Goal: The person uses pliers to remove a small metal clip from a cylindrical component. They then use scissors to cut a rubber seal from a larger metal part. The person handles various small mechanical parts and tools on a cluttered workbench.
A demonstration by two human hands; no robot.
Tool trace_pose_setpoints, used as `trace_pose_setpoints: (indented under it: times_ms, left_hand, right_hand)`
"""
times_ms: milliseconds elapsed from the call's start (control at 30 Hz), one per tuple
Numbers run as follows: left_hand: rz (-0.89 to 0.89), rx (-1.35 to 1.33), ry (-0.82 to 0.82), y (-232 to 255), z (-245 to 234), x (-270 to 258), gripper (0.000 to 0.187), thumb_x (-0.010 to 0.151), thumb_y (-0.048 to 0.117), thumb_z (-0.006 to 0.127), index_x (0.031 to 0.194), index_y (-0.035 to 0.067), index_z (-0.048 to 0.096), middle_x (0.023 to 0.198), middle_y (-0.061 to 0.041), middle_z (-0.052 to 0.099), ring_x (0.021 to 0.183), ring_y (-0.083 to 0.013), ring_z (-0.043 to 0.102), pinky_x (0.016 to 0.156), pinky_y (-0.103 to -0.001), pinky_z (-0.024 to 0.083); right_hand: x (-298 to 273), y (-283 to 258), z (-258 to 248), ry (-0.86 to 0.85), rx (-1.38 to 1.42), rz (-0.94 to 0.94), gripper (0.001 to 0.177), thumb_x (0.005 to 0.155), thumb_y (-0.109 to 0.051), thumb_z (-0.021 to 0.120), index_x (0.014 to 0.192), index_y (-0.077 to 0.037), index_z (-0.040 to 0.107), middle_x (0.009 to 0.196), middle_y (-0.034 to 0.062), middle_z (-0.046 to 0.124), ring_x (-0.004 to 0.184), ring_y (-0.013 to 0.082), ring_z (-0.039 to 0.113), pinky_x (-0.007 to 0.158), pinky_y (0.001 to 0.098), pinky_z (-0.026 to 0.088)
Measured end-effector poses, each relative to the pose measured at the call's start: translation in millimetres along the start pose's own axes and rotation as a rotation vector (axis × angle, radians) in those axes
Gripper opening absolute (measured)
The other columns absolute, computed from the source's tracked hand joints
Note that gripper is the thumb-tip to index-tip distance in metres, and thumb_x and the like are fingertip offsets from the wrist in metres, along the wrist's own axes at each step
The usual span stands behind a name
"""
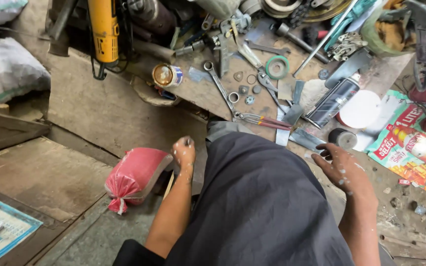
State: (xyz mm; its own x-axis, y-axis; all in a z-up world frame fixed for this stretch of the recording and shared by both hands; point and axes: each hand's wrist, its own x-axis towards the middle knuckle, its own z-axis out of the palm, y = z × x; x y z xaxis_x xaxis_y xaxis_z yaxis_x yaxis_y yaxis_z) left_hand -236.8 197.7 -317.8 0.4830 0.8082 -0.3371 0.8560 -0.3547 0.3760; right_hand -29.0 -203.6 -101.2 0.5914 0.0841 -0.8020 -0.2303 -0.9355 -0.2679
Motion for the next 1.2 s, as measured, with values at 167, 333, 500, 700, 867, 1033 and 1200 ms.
trace_pose_setpoints:
  times_ms: [167,333,500,700,867,1033,1200]
  left_hand:
    - [0.024,-0.117,0.015,46,-27,17,0.020,0.080,0.013,0.073,0.097,0.010,0.081,0.084,-0.009,0.079,0.072,-0.0273,0.073,0.073,-0.036,0.058]
    - [0.205,-0.094,0.037,7,-2,39,0.021,0.076,0.011,0.073,0.094,0.005,0.080,0.084,-0.015,0.078,0.071,-0.0305,0.072,0.068,-0.039,0.057]
    - [-0.031,0.092,-0.098,-24,-7,31,0.017,0.082,0.019,0.079,0.098,0.022,0.082,0.085,-0.006,0.077,0.089,-0.0283,0.075,0.082,-0.040,0.060]
    - [-0.123,0.163,-0.102,-28,-10,19,0.015,0.084,0.019,0.074,0.095,0.024,0.082,0.086,-0.007,0.078,0.090,-0.0318,0.075,0.081,-0.042,0.060]
    - [-0.160,0.114,-0.039,-4,-19,25,0.016,0.083,0.022,0.074,0.096,0.029,0.082,0.086,-0.002,0.078,0.091,-0.0267,0.075,0.083,-0.038,0.060]
    - [-0.187,0.030,0.008,25,-28,29,0.017,0.083,0.021,0.075,0.098,0.027,0.082,0.088,-0.002,0.078,0.093,-0.0258,0.075,0.084,-0.038,0.061]
    - [-0.119,-0.034,-0.022,25,-26,22,0.019,0.084,0.016,0.074,0.102,0.019,0.082,0.093,-0.011,0.078,0.094,-0.0328,0.075,0.085,-0.043,0.060]
  right_hand:
    - [-10,19,0,0.053,0.044,0.030,0.037,0.095,-0.027,0.065,0.124,-0.004,0.070,0.103,0.0113,0.079,0.089,0.0295,0.074,0.079,0.0414,0.056]
    - [-10,61,15,0.086,0.083,0.148,0.036,0.096,-0.035,0.065,0.112,-0.005,0.076,0.099,0.0129,0.078,0.085,0.0308,0.070,0.078,0.0415,0.054]
    - [-16,76,32,-0.156,0.069,0.276,0.058,0.096,-0.057,0.053,0.088,-0.010,0.086,0.097,0.0117,0.084,0.113,0.0392,0.071,0.102,0.0494,0.052]
    - [-5,76,53,-0.217,0.097,0.284,0.056,0.092,-0.057,0.055,0.084,-0.011,0.086,0.091,0.0091,0.084,0.110,0.0354,0.073,0.100,0.0467,0.053]
    - [8,54,40,-0.190,0.079,0.211,0.059,0.091,-0.061,0.058,0.082,-0.010,0.086,0.088,0.0097,0.084,0.108,0.0363,0.074,0.099,0.0481,0.053]
    - [16,47,20,-0.128,0.044,0.155,0.057,0.094,-0.057,0.058,0.080,-0.009,0.087,0.087,0.0110,0.084,0.107,0.0376,0.074,0.098,0.0489,0.054]
    - [20,67,19,-0.127,0.047,0.202,0.062,0.093,-0.060,0.057,0.085,-0.007,0.087,0.088,0.0123,0.085,0.110,0.0367,0.073,0.100,0.0477,0.053]
